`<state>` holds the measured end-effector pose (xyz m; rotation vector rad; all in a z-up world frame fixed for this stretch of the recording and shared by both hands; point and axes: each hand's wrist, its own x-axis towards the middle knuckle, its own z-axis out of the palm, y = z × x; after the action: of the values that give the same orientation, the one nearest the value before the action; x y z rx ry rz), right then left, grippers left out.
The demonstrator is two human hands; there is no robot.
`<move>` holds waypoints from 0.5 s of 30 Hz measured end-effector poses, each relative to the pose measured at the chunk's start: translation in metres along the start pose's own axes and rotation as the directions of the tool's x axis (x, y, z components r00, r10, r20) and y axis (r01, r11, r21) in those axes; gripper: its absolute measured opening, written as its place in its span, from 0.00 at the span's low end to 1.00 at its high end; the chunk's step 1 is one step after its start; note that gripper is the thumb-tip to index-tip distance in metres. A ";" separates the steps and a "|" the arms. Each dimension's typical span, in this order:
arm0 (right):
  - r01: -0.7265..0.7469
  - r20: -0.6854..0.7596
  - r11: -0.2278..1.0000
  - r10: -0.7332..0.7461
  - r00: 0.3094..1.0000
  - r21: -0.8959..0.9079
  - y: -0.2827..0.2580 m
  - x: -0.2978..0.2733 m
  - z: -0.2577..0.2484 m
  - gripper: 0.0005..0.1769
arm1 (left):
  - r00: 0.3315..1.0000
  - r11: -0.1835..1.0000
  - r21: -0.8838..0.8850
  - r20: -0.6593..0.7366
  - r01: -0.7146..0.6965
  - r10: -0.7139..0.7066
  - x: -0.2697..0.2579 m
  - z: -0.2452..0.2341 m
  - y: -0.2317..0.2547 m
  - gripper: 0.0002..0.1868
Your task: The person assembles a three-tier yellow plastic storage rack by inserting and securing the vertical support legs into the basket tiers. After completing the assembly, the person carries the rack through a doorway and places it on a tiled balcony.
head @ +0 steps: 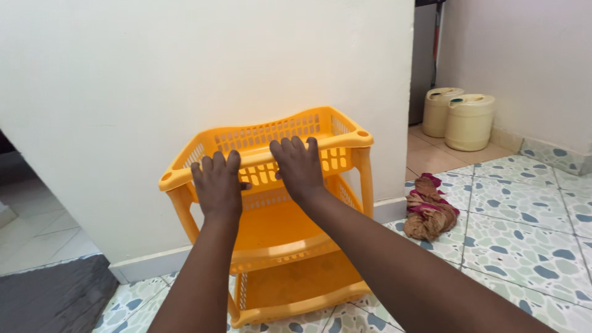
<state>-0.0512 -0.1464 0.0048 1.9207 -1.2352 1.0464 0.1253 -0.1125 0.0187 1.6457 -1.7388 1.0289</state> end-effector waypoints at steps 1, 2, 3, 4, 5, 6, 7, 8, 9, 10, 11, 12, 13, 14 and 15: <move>0.014 -0.018 1.000 -0.014 1.000 0.005 0.001 0.000 0.001 0.39 | 1.000 1.000 -0.015 0.011 0.005 -0.005 -0.001 0.002 0.000 0.39; 0.028 -0.036 1.000 -0.027 0.999 0.010 0.003 0.000 0.001 0.40 | 1.000 1.000 -0.003 0.010 0.004 -0.004 0.001 0.004 0.000 0.41; 0.029 0.020 0.999 -0.030 0.999 0.030 0.004 0.000 0.001 0.39 | 1.000 1.000 0.008 0.015 0.004 -0.004 0.002 0.008 -0.001 0.43; 0.030 0.076 0.998 -0.034 0.997 0.050 0.006 0.002 0.000 0.38 | 1.000 1.000 0.019 0.021 0.003 -0.003 0.002 0.012 -0.002 0.44; 0.027 0.124 0.998 -0.035 0.992 0.065 0.010 0.007 -0.003 0.37 | 0.999 1.000 0.020 0.054 0.005 -0.006 0.006 0.016 -0.004 0.46; 0.048 0.131 0.995 -0.059 0.990 0.089 0.012 0.009 -0.006 0.39 | 0.996 1.000 0.020 0.087 0.007 -0.009 0.009 0.021 -0.006 0.48; 0.068 0.143 0.991 -0.084 0.986 0.113 0.014 0.007 -0.010 0.41 | 0.992 1.000 0.019 0.125 0.011 -0.013 0.009 0.027 -0.006 0.51; 0.089 0.154 0.987 -0.110 0.982 0.137 0.014 0.007 -0.014 0.43 | 0.993 0.998 0.064 0.121 -0.003 -0.004 0.012 0.032 -0.006 0.49; 0.082 0.236 0.987 -0.114 0.965 0.141 0.015 0.012 -0.017 0.44 | 0.993 0.994 0.111 0.119 -0.016 0.003 0.017 0.035 -0.007 0.47; 0.074 0.316 0.987 -0.117 0.942 0.144 0.018 0.019 -0.021 0.46 | 0.993 0.987 0.157 0.116 -0.029 0.011 0.020 0.035 -0.008 0.45; 0.062 0.400 0.987 -0.116 0.909 0.146 0.020 0.022 -0.025 0.47 | 0.977 0.992 0.123 0.213 -0.024 -0.003 0.020 0.031 -0.007 0.51; 0.046 0.454 0.981 -0.129 0.882 0.190 0.021 0.025 -0.029 0.46 | 0.951 0.996 0.091 0.308 -0.014 -0.015 0.022 0.023 -0.007 0.57; 0.028 0.498 0.973 -0.141 0.856 0.228 0.025 0.032 -0.033 0.46 | 0.920 0.998 0.060 0.391 -0.002 -0.021 0.031 0.012 -0.006 0.62; 0.008 0.540 0.964 -0.155 0.828 0.264 0.028 0.037 -0.037 0.45 | 0.868 1.000 0.014 0.495 0.026 -0.030 0.041 -0.001 -0.006 0.58; -0.073 0.598 0.952 -0.126 0.792 0.298 0.032 0.040 -0.040 0.43 | 0.804 0.998 -0.025 0.594 0.062 -0.035 0.051 -0.015 -0.008 0.54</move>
<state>-0.0821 -0.1431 0.0617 2.6521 -1.4317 0.6260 0.1249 -0.1297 0.0694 2.1253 -2.0606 0.4523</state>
